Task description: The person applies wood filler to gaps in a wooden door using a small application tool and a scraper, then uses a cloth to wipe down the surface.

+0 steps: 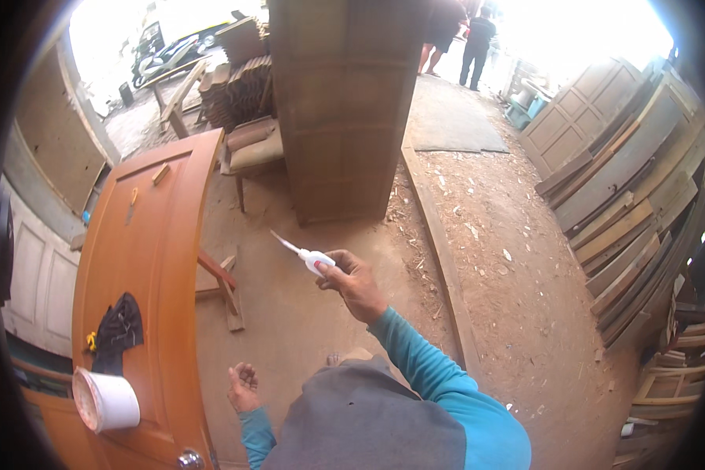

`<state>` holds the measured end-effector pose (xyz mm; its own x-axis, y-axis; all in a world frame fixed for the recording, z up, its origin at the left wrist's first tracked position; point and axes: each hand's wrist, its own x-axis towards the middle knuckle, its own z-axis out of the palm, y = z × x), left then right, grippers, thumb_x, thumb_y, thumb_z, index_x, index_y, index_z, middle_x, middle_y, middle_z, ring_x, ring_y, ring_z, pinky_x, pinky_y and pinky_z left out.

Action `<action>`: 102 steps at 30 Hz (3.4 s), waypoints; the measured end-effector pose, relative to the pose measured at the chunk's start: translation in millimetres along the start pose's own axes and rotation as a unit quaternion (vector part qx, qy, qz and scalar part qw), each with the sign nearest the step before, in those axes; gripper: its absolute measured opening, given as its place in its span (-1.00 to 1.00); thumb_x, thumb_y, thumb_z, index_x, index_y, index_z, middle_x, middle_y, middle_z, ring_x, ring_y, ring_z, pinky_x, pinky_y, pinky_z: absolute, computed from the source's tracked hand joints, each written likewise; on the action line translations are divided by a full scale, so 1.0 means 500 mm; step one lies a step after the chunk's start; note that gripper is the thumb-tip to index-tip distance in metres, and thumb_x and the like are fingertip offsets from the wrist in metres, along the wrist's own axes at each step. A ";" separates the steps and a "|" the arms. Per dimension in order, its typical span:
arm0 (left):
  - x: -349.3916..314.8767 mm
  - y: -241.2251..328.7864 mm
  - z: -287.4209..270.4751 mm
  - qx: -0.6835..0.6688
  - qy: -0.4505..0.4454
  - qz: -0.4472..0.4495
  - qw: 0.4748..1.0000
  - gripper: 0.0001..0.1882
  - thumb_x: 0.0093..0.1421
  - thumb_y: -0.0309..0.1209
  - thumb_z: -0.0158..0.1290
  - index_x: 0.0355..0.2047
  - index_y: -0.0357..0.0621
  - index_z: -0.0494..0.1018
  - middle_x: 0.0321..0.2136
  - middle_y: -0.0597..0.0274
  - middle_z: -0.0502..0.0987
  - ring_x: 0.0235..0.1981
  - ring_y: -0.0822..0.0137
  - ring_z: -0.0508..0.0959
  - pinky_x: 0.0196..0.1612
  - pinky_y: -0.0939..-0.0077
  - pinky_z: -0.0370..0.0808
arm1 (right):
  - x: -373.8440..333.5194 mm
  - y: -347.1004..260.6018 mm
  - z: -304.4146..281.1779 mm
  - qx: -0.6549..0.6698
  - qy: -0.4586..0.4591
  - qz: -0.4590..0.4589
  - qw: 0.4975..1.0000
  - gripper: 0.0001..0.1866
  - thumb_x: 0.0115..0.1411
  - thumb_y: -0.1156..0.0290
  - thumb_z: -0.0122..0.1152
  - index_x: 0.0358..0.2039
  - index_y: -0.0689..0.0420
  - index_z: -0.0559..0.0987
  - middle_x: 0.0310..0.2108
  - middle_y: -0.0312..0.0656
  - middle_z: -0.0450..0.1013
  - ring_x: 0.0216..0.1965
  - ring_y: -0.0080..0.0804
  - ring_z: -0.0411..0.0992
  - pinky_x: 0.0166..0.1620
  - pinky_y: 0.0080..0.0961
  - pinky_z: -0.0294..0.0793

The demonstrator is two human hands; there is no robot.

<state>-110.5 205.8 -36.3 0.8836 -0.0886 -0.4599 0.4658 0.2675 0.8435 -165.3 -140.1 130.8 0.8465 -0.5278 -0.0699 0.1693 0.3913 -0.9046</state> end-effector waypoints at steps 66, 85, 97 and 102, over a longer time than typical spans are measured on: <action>1.168 0.629 -0.157 0.494 0.595 0.136 0.619 -0.64 0.33 -0.20 0.14 -0.08 -0.28 0.58 -0.11 0.00 0.56 -0.12 0.21 0.62 -0.05 0.37 0.57 | 1.838 0.415 0.591 0.013 -0.325 0.379 0.867 -0.61 0.48 0.08 -0.04 0.01 0.17 0.41 -0.40 -0.28 0.27 -0.61 -0.68 0.18 -0.55 -0.72 0.29; 1.235 0.656 -0.055 0.598 0.589 0.122 0.530 -0.78 0.38 -0.28 0.06 -0.15 -0.18 0.47 -0.27 0.20 0.49 -0.36 0.39 0.54 -0.22 0.49 0.50 | 1.912 0.527 0.722 0.149 -0.468 0.572 0.657 -0.59 0.20 0.56 0.23 0.07 0.31 0.48 -0.37 0.10 0.30 -0.77 -0.42 0.28 -0.77 -0.64 0.38; 1.263 0.663 -0.034 0.560 0.599 0.183 0.542 -0.79 0.28 -0.32 0.13 -0.20 -0.19 0.48 -0.24 0.03 0.47 -0.23 0.15 0.53 -0.12 0.27 0.50 | 1.753 0.497 0.792 -0.097 -0.628 0.419 0.649 -0.54 0.22 0.26 0.35 0.01 0.28 0.48 -0.31 -0.01 0.35 -0.54 -0.50 0.39 -0.55 -0.74 0.45; 1.255 0.659 -0.050 0.565 0.598 0.198 0.533 -0.77 0.26 -0.30 0.15 -0.22 -0.21 0.48 -0.26 0.01 0.48 -0.20 0.09 0.51 -0.10 0.23 0.48 | 1.694 0.500 0.805 -0.206 -0.626 0.384 0.647 -0.46 0.16 0.25 0.40 0.03 0.32 0.46 -0.31 -0.04 0.42 -0.51 -0.52 0.41 -0.51 -0.70 0.41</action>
<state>596.1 262.3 -53.8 0.5747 0.6165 0.5382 0.5834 -0.7698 0.2589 797.2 -185.8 14.6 0.3906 0.8273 -0.4038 -0.4745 -0.1949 -0.8584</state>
